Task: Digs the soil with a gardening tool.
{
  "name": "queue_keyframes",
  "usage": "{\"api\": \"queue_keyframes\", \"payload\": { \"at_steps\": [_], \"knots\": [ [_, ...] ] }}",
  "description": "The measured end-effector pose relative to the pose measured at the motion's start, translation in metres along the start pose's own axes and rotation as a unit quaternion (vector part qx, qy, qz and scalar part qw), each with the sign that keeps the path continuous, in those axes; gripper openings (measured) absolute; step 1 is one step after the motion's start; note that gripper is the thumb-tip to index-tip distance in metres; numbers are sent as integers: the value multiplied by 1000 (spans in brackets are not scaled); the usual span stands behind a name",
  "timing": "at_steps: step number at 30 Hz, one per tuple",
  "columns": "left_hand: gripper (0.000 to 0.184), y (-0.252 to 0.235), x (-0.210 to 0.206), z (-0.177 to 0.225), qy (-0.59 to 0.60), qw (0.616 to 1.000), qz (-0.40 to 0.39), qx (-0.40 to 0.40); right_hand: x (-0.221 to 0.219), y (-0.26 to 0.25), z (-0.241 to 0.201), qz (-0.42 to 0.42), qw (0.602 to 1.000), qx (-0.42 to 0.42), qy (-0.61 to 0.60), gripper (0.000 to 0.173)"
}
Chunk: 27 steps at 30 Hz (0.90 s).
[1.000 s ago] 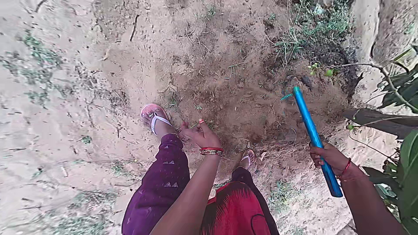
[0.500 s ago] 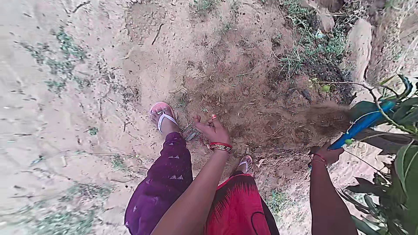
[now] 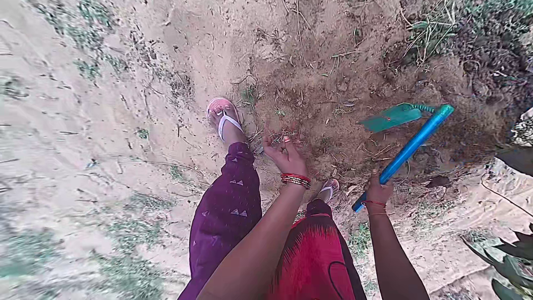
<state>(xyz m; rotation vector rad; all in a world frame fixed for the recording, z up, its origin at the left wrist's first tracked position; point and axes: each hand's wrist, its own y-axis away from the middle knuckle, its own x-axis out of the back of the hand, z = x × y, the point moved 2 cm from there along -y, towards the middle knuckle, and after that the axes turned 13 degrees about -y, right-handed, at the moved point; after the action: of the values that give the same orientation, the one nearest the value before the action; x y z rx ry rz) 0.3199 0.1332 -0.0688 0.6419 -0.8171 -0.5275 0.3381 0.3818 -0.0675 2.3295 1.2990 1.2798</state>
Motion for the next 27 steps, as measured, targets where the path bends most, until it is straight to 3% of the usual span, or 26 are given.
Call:
{"api": "queue_keyframes", "payload": {
  "at_steps": [2,5,8,11,15,18,19,21,22,23,25,27],
  "knots": [
    [62,-2,1,-14,-21,1000,5,8,-42,13,64,3,996,-93,5,37],
    [62,0,2,-48,-58,998,17,12,-114,45,142,-7,955,-296,19,48],
    [58,2,7,-64,-78,997,11,28,-168,80,233,-39,894,-378,-237,35],
    [57,-3,14,-70,-90,996,6,28,-177,99,246,-27,812,-424,-401,32],
    [52,3,15,-60,-93,995,-6,45,-167,106,229,19,770,-501,-395,31],
    [46,8,12,-56,-113,993,-4,45,-149,97,236,-38,798,-483,-359,27],
    [47,9,10,-53,-109,993,-7,39,-135,88,246,-98,807,-452,-366,25],
    [48,10,10,-47,-107,994,-14,35,-97,63,248,-272,787,-356,-425,20],
    [49,13,10,-44,-105,994,-14,31,-89,57,185,-140,865,-414,-248,12],
    [48,13,9,-40,-99,995,-14,26,-84,49,148,-87,904,-402,-121,8],
    [49,9,6,-48,-83,997,2,-6,-69,39,132,-81,952,-294,-2,15],
    [55,8,2,-46,-70,997,-15,-4,-55,34,138,-78,971,-215,71,31]
  ]
}}
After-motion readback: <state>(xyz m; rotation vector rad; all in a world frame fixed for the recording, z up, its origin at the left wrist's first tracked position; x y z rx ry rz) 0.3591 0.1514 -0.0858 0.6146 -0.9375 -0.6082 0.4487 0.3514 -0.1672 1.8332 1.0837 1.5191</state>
